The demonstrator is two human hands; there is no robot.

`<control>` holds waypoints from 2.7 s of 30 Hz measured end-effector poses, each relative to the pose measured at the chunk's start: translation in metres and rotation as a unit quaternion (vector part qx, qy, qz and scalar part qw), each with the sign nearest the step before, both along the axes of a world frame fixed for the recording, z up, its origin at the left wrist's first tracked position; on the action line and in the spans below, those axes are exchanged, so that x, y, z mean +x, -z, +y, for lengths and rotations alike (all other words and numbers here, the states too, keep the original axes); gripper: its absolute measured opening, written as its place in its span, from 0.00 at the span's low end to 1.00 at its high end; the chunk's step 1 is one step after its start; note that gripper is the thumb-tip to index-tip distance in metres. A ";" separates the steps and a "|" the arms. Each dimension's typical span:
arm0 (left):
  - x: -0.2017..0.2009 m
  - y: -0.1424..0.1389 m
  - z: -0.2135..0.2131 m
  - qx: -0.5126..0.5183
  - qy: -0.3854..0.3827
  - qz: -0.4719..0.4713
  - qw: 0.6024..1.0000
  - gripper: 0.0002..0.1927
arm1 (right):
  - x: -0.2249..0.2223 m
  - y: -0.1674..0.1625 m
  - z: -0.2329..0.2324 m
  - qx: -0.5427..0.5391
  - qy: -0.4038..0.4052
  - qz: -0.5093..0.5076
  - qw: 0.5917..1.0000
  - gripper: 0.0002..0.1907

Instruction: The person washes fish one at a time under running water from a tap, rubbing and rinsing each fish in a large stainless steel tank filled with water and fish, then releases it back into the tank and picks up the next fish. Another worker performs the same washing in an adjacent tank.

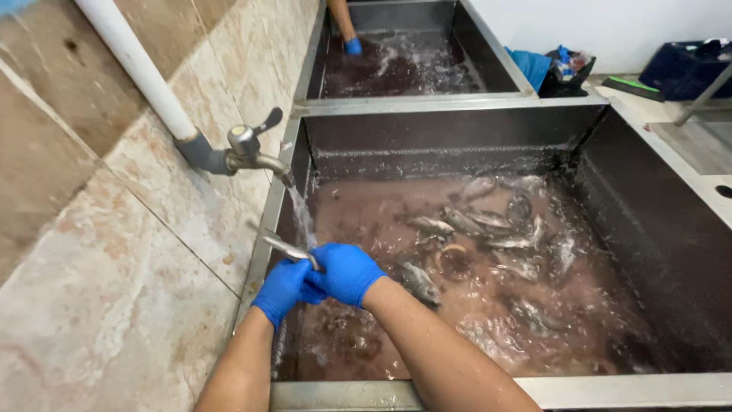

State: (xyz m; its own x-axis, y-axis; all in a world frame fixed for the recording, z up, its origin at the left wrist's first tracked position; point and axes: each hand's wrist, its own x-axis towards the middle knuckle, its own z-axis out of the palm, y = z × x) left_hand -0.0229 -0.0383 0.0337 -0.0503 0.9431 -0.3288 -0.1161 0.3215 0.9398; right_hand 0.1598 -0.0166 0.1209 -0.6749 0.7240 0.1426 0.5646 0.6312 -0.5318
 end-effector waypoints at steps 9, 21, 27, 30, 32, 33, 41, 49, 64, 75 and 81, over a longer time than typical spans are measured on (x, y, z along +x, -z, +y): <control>-0.007 0.023 0.003 -0.049 -0.009 0.071 0.996 0.16 | -0.007 0.006 -0.013 -0.015 0.006 0.001 1.000 0.19; 0.016 0.022 0.006 0.034 -0.007 -0.025 0.999 0.16 | -0.009 0.014 -0.005 0.042 0.041 -0.084 0.995 0.16; 0.027 -0.007 -0.003 -0.010 0.031 -0.037 0.999 0.12 | 0.010 0.012 0.021 0.052 -0.087 -0.053 0.994 0.12; 0.027 -0.004 -0.005 -0.024 0.096 -0.061 0.993 0.09 | 0.027 0.011 0.028 -0.022 -0.130 0.000 0.991 0.12; 0.025 0.004 -0.003 -0.011 0.110 -0.077 0.991 0.09 | 0.033 0.009 0.028 -0.151 -0.097 0.036 0.983 0.13; 0.025 0.007 0.000 0.008 0.107 -0.085 0.991 0.10 | 0.034 0.009 0.026 -0.244 -0.051 0.052 0.967 0.14; 0.022 0.018 0.026 0.066 -0.075 0.108 0.989 0.11 | -0.013 0.030 0.023 -0.014 0.084 0.114 0.990 0.20; 0.038 -0.017 0.009 0.067 -0.041 0.347 0.934 0.20 | -0.010 0.071 0.054 -0.131 0.107 0.149 0.974 0.18; 0.025 0.027 0.027 -0.019 -0.024 -0.012 0.999 0.22 | 0.020 0.004 0.036 -0.173 0.033 0.116 0.977 0.13; 0.026 0.044 0.039 0.072 -0.064 0.191 0.977 0.15 | -0.002 0.001 0.016 0.059 0.147 0.151 0.976 0.12; 0.035 0.007 0.021 -0.052 -0.156 0.111 0.980 0.26 | -0.014 0.041 0.031 -0.015 0.100 0.171 0.980 0.13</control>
